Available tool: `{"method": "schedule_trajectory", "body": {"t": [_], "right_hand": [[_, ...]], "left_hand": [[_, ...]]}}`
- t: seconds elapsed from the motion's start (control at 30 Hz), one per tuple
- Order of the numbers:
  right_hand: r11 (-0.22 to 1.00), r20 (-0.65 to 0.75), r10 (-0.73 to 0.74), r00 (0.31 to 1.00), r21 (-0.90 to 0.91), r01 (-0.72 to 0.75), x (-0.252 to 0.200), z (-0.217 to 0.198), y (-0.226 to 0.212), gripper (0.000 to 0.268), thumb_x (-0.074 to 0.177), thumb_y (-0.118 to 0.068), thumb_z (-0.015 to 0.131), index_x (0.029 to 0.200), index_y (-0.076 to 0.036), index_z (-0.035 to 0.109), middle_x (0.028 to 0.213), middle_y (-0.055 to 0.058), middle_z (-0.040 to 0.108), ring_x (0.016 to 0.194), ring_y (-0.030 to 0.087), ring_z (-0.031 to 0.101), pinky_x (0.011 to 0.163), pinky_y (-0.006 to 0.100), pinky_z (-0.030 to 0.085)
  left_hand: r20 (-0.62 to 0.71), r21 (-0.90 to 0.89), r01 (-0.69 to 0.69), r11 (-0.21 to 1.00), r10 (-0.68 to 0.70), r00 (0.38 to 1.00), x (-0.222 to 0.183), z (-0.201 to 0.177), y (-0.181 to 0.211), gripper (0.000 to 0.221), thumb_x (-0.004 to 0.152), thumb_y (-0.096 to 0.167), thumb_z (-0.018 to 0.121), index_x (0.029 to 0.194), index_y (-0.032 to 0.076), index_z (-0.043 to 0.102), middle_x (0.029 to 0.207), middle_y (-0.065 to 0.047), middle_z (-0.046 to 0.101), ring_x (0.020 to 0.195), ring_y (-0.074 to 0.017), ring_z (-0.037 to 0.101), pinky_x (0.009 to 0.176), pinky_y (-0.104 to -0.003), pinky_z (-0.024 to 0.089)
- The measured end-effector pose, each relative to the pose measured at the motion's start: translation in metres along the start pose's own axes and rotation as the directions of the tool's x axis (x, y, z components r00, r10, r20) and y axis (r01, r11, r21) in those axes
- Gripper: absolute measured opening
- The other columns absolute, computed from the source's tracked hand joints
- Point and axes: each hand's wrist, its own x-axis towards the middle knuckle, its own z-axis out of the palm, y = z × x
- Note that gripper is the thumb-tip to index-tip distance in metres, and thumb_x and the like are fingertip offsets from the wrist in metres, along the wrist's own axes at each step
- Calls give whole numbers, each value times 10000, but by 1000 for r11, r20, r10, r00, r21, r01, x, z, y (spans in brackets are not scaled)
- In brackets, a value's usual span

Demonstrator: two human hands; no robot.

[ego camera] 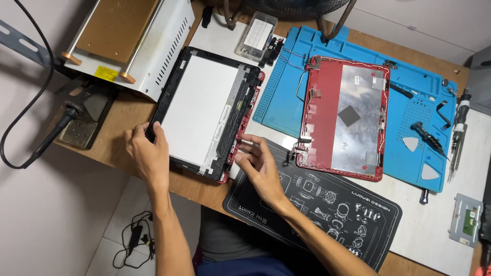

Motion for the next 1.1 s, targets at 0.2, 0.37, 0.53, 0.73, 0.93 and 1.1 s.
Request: {"method": "schedule_trajectory", "body": {"t": [0.2,0.37,0.53,0.73,0.93,1.1], "right_hand": [[1000,-16,-14,1000,17,14,1,-1,7,532,940,-119,686,1431,-70,487,1274,256,639,1088,259,667,980,466,544],[999,-24,-14,1000,33,14,0,-2,10,553,933,-108,700,1439,-70,479,1221,216,655,1019,209,668,923,407,572],[999,-12,-25,1000,32,25,0,-5,2,614,934,-91,700,1493,-71,448,1176,200,672,993,203,663,880,376,590],[999,3,-27,1000,-26,27,-8,3,-4,808,963,-145,654,1616,-14,196,1295,317,605,1113,328,637,980,505,541],[984,-10,-103,995,-149,100,-6,11,2,930,967,-108,627,1640,-44,-11,1382,346,566,1206,442,631,979,536,552],[992,6,-39,999,-118,40,2,15,16,894,948,-111,649,1625,29,83,1405,319,585,1199,398,651,964,466,577]], "left_hand": [[17,156,-104,982,103,995,12,-6,30,267,1009,213,669,1047,-40,745,907,-188,621,917,-376,657,871,-456,477],[16,42,-130,991,130,991,23,7,61,273,1002,252,676,910,4,744,803,-178,638,917,-363,619,910,-447,436],[42,45,-48,998,46,998,21,2,69,283,1002,315,677,1039,39,725,999,-202,588,1009,-416,576,888,-526,427],[128,-134,85,987,-68,989,16,-10,39,347,1038,266,643,1139,-61,694,1033,-310,595,1076,-536,535,971,-576,386],[84,-78,9,997,-2,996,20,-1,39,350,1032,269,649,1139,-58,712,1020,-265,590,1045,-443,562,907,-500,452],[41,-72,-12,997,15,999,30,6,41,355,1008,279,674,1118,-54,729,1005,-255,602,1031,-425,563,912,-482,466]]}}
